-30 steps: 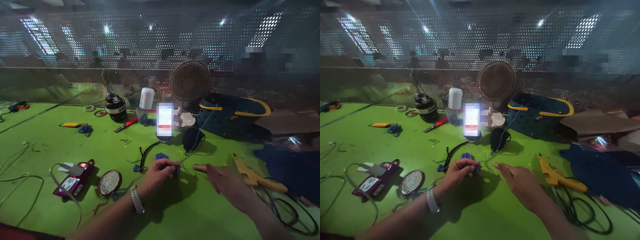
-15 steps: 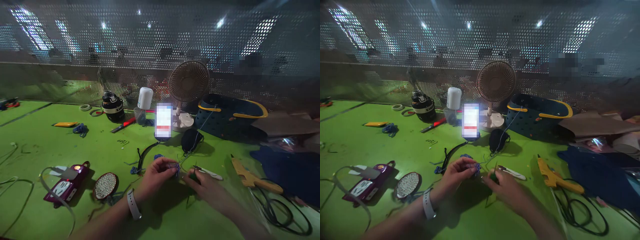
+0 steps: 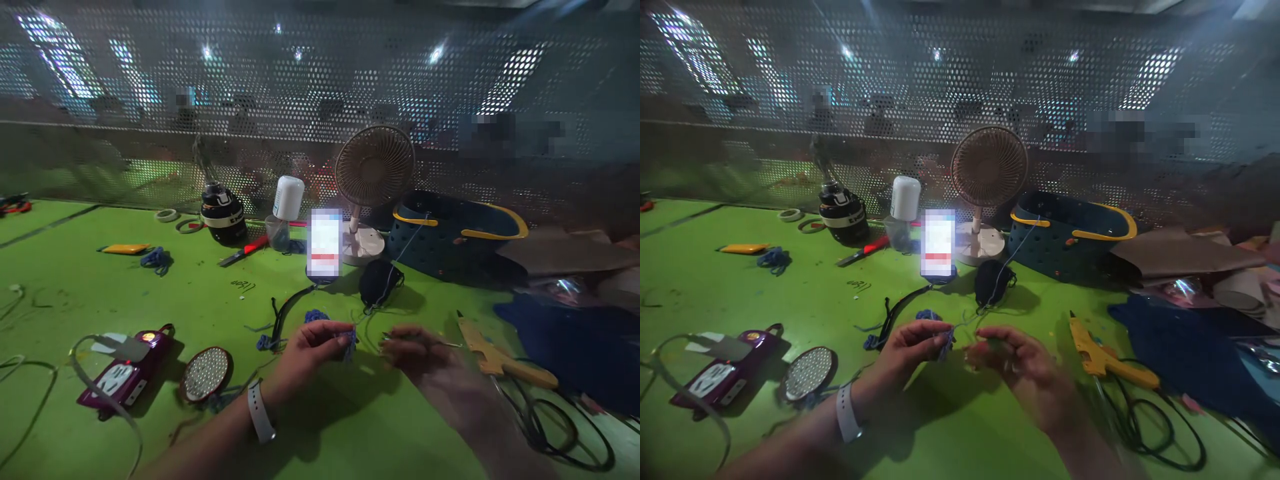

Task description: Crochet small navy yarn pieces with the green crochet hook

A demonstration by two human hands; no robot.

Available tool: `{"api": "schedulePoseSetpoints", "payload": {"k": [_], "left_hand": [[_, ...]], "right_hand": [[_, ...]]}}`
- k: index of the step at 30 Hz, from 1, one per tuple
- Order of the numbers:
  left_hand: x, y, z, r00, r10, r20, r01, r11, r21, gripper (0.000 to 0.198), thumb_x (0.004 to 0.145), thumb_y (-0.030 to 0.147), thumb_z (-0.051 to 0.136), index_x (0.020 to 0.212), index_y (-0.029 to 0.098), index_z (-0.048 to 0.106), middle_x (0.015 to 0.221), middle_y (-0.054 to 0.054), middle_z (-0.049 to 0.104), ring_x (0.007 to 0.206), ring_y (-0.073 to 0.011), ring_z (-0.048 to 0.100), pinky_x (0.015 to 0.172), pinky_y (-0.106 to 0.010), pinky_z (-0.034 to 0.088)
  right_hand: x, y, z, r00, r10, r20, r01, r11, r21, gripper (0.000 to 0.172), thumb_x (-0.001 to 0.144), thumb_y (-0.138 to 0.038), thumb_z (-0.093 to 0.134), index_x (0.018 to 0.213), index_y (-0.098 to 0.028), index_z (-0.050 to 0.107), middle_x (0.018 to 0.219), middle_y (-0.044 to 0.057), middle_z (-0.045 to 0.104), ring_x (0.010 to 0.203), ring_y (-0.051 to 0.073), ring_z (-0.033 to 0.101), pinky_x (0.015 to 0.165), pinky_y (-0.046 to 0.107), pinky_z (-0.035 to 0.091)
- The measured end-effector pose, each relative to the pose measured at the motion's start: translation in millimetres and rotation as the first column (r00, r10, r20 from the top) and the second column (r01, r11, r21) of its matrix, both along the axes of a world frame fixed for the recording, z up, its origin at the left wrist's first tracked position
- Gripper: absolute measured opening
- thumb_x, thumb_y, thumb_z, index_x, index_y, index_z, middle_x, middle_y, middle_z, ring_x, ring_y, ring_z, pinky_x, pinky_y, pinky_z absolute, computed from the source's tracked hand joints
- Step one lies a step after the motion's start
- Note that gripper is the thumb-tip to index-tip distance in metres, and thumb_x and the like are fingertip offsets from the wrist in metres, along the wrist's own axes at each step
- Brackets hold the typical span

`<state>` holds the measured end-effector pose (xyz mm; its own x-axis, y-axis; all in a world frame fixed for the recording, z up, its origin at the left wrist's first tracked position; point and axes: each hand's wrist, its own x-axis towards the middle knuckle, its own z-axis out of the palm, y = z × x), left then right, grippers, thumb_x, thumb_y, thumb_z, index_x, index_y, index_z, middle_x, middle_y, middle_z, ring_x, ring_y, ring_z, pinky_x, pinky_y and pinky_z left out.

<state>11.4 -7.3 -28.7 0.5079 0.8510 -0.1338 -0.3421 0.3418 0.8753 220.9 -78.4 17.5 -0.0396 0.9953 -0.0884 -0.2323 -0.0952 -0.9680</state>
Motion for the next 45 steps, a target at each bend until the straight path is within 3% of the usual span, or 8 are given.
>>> {"api": "schedulePoseSetpoints", "payload": {"k": [2, 4, 8, 15, 28, 35, 42, 45], "left_hand": [[-0.1, -0.7, 1.5, 1.0, 0.001, 0.0, -0.001, 1.0, -0.004, 0.025, 0.071, 0.03, 0.083, 0.092, 0.019, 0.078, 0.084, -0.005, 0.074, 0.071, -0.0121, 0.062, 0.068, -0.026, 0.05], [0.5, -1.9, 4.3, 1.0, 0.018, 0.013, -0.018, 1.0, -0.011, 0.024, 0.069, 0.03, 0.084, 0.091, 0.02, 0.078, 0.084, -0.005, 0.074, 0.071, -0.012, 0.063, 0.067, -0.025, 0.049], [1.7, -3.8, 7.7, 0.999, 0.033, 0.015, -0.033, 0.999, -0.003, 0.025, 0.065, 0.031, 0.086, 0.086, 0.02, 0.079, 0.082, -0.005, 0.075, 0.071, -0.0126, 0.064, 0.066, -0.025, 0.05], [0.6, -4.4, 5.4, 1.0, 0.011, -0.014, -0.011, 1.0, 0.023, 0.022, 0.069, 0.031, 0.084, 0.089, 0.022, 0.079, 0.088, -0.006, 0.076, 0.077, -0.0134, 0.067, 0.073, -0.026, 0.052], [-0.6, -4.7, 9.2, 1.0, -0.01, -0.008, 0.01, 1.0, 0.022, 0.021, 0.068, 0.029, 0.084, 0.088, 0.023, 0.079, 0.091, -0.005, 0.077, 0.081, -0.0137, 0.069, 0.08, -0.027, 0.053], [-0.6, -6.0, 10.3, 1.0, -0.01, 0.014, 0.01, 1.0, 0.001, 0.021, 0.067, 0.028, 0.086, 0.086, 0.025, 0.08, 0.087, -0.003, 0.078, 0.077, -0.0102, 0.068, 0.075, -0.021, 0.052], [-0.5, -6.7, 11.8, 0.997, -0.041, 0.068, 0.044, 0.998, -0.036, 0.022, 0.065, 0.027, 0.087, 0.086, 0.024, 0.08, 0.087, -0.003, 0.078, 0.078, -0.0096, 0.069, 0.077, -0.02, 0.052], [-0.6, -6.9, 13.0, 0.997, -0.041, 0.07, 0.043, 0.998, -0.038, 0.022, 0.065, 0.027, 0.087, 0.085, 0.023, 0.08, 0.085, -0.002, 0.078, 0.076, -0.0089, 0.068, 0.076, -0.019, 0.052]], "right_hand": [[-2.0, -1.2, -1.9, 0.999, -0.035, -0.041, 0.035, 0.999, -0.003, 0.028, 0.065, -0.042, 0.081, 0.084, -0.026, 0.069, 0.081, 0.006, 0.078, 0.08, 0.025, 0.073, 0.073, 0.038, 0.056], [-3.8, -0.8, -5.7, 0.994, -0.105, -0.031, 0.104, 0.994, -0.019, 0.023, 0.072, -0.044, 0.077, 0.077, -0.024, 0.066, 0.067, 0.004, 0.074, 0.064, 0.021, 0.07, 0.061, 0.032, 0.055], [-1.2, 1.7, -15.6, 0.964, -0.259, 0.062, 0.259, 0.966, 0.018, 0.033, 0.08, -0.054, 0.066, 0.083, -0.021, 0.071, 0.063, 0.006, 0.071, 0.055, 0.02, 0.064, 0.048, 0.03, 0.05], [-4.7, -2.3, -21.7, 0.928, -0.274, 0.252, 0.259, 0.962, 0.092, 0.024, 0.082, -0.043, 0.067, 0.09, -0.02, 0.073, 0.079, 0.008, 0.077, 0.067, 0.022, 0.07, 0.065, 0.036, 0.058], [-10.0, -2.2, -12.1, 0.863, -0.257, 0.434, 0.219, 0.966, 0.137, 0.02, 0.087, -0.038, 0.06, 0.091, -0.022, 0.072, 0.08, 0.006, 0.078, 0.069, 0.021, 0.072, 0.068, 0.035, 0.06], [-13.2, -3.8, -4.1, 0.901, -0.216, 0.375, 0.177, 0.975, 0.137, 0.018, 0.087, -0.036, 0.062, 0.09, -0.023, 0.073, 0.077, 0.005, 0.078, 0.068, 0.021, 0.072, 0.064, 0.034, 0.06], [-17.2, -0.4, -17.5, 0.963, -0.219, 0.158, 0.204, 0.973, 0.105, 0.016, 0.085, -0.036, 0.066, 0.088, -0.023, 0.074, 0.077, 0.004, 0.079, 0.062, 0.019, 0.071, 0.062, 0.033, 0.06], [-17.8, -2.8, -13.2, 0.937, -0.214, 0.275, 0.191, 0.976, 0.11, 0.017, 0.086, -0.037, 0.063, 0.091, -0.025, 0.075, 0.082, 0.005, 0.079, 0.071, 0.021, 0.073, 0.069, 0.035, 0.061]]}}
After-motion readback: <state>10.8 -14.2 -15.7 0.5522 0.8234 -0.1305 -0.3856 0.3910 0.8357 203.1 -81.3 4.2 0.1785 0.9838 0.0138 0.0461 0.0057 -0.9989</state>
